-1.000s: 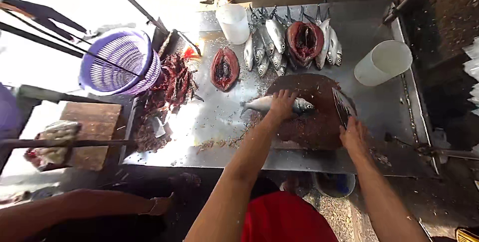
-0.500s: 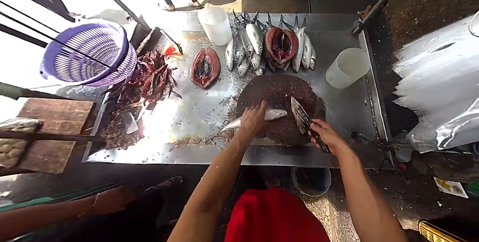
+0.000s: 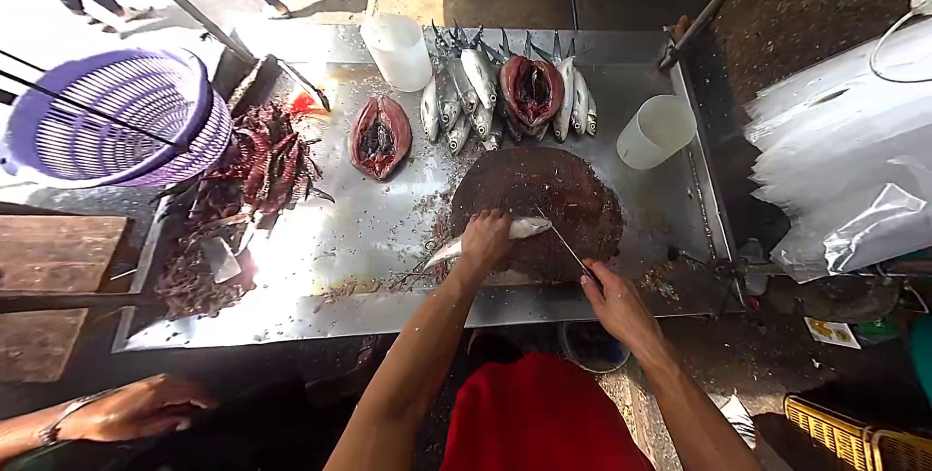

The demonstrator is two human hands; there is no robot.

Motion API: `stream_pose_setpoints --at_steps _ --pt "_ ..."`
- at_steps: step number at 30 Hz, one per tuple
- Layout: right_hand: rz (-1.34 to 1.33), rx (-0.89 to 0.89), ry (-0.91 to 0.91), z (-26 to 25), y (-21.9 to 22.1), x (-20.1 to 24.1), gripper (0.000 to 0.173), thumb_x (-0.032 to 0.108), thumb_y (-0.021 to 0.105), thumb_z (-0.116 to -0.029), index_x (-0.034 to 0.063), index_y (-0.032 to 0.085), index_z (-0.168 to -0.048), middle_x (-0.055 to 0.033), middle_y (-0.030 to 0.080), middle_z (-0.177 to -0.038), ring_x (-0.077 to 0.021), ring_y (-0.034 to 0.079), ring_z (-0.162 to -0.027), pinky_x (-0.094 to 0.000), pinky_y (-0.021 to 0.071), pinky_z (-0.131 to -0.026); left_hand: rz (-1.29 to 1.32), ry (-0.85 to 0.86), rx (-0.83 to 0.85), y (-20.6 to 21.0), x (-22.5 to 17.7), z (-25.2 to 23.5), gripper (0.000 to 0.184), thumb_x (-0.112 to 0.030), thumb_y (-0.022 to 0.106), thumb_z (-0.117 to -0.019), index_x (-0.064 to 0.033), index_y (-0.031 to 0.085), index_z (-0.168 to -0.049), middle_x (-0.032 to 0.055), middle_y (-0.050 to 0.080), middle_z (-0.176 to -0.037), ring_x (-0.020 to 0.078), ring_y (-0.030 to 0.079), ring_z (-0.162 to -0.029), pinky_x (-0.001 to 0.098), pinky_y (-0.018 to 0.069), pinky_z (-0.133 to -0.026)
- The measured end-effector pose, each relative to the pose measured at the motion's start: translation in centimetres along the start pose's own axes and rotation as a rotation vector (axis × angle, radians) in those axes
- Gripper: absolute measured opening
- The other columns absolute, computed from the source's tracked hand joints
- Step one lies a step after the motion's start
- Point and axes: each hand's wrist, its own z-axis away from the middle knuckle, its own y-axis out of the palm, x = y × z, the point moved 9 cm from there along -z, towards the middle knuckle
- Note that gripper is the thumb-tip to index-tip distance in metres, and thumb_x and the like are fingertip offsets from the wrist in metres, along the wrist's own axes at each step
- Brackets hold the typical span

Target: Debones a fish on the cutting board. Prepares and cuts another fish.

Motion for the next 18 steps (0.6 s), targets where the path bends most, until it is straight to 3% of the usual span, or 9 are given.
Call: stream_pose_setpoints --at_steps 2,4,6,9,10,12,14,16,18 --pt "-0.104 -0.037 0.022 0.3 0.2 -1.1 0.043 0.031 0.047 -0.1084 0.0088 0.057 -0.144 -0.0145 0.071 -0.121 -0.0265 0.07 -0.108 -0.048 0.0539 -0.099 0.053 -0.038 0.027 -0.9 0.5 -0.6 0.04 -0.041 0.071 -0.0908 -0.0116 0.07 -0.119 0.015 0.071 -0.117 0.0365 0.066 -0.114 0.0579 0.0517 -0.096" --pt "-0.217 -0.068 0.036 0.5 0.4 -3.0 0.044 0.031 0.047 -0.1077 0.0075 0.057 -0.143 -0.0135 0.071 -0.103 -0.0239 0.07 -0.084 -0.0465 0.0585 -0.08 0.206 -0.151 0.058 -1.9 2.3 -1.9 0.044 -0.046 0.076 -0.0856 -0.0082 0.071 -0.108 0.0208 0.072 -0.105 0.0426 0.069 -0.101 0.0653 0.0543 -0.082" --pt "-0.334 -0.059 0.084 1.1 1.1 -5.1 0.045 0.032 0.047 -0.1079 0.0087 0.055 -0.145 -0.0115 0.069 -0.093 -0.0213 0.066 -0.067 -0.0438 0.059 -0.065 0.436 -0.268 0.112 -2.3 5.3 -3.6 0.05 -0.049 0.078 -0.0844 -0.0015 0.07 -0.1 0.0241 0.07 -0.099 0.043 0.068 -0.096 0.067 0.0535 -0.081" --pt "-0.452 -0.056 0.152 2.7 1.5 -7.3 0.043 0.027 0.048 -0.1085 0.0072 0.052 -0.146 -0.0098 0.066 -0.085 -0.0178 0.058 -0.054 -0.0381 0.0544 -0.051 0.712 -0.368 0.004 -3.1 9.3 -4.9 0.036 -0.04 0.065 -0.0971 -0.0047 0.072 -0.102 0.0113 0.073 -0.086 0.0258 0.072 -0.078 0.0501 0.0585 -0.075" --pt "-0.461 -0.059 0.174 3.2 1.7 -8.0 0.043 0.027 0.048 -0.1084 0.007 0.052 -0.146 -0.0102 0.066 -0.086 -0.0183 0.059 -0.054 -0.0388 0.0545 -0.051 0.714 -0.396 -0.097 -4.5 10.1 -4.6 0.035 -0.037 0.062 -0.0986 -0.005 0.073 -0.106 0.0131 0.075 -0.092 0.0284 0.073 -0.085 0.0538 0.0574 -0.08" --pt "-0.477 -0.085 0.213 4.5 2.4 -9.5 0.043 0.027 0.048 -0.1081 0.006 0.052 -0.146 -0.0098 0.066 -0.086 -0.0184 0.059 -0.054 -0.0386 0.0546 -0.051 0.609 -0.339 -0.295 -7.6 9.3 -2.5 0.038 -0.031 0.06 -0.1005 -0.0051 0.067 -0.126 0.0195 0.071 -0.117 0.0386 0.067 -0.112 0.0623 0.0501 -0.098" --pt "-0.528 -0.113 0.27 5.9 3.3 -10.9 0.042 0.026 0.048 -0.1084 0.0067 0.053 -0.146 -0.0093 0.066 -0.085 -0.018 0.059 -0.053 -0.0375 0.0544 -0.049 0.414 -0.182 -0.39 -8.0 5.0 0.3 0.051 -0.03 0.067 -0.0954 -0.0072 0.056 -0.14 0.0221 0.06 -0.134 0.043 0.057 -0.124 0.0638 0.0473 -0.101" --pt "-0.579 -0.116 0.315 6.9 4.3 -11.8 0.043 0.026 0.048 -0.1086 0.0061 0.051 -0.146 -0.0095 0.067 -0.087 -0.0172 0.059 -0.053 -0.0363 0.0544 -0.049 0.247 -0.113 -0.3 -4.9 0.3 1.6 0.079 -0.041 0.077 -0.0864 -0.0123 0.044 -0.153 0.0219 0.051 -0.148 0.0444 0.048 -0.135 0.0645 0.0442 -0.104" --pt "-0.606 -0.116 0.323 7.6 5.0 -12.0 0.043 0.025 0.049 -0.1082 0.0045 0.05 -0.146 -0.0096 0.066 -0.088 -0.0168 0.059 -0.053 -0.0352 0.0542 -0.048 0.178 -0.166 -0.15 -0.3 -1.6 1.4 0.1 -0.05 0.075 -0.0859 -0.013 0.024 -0.163 0.0242 0.029 -0.164 0.0464 0.03 -0.149 0.0662 0.0323 -0.114"
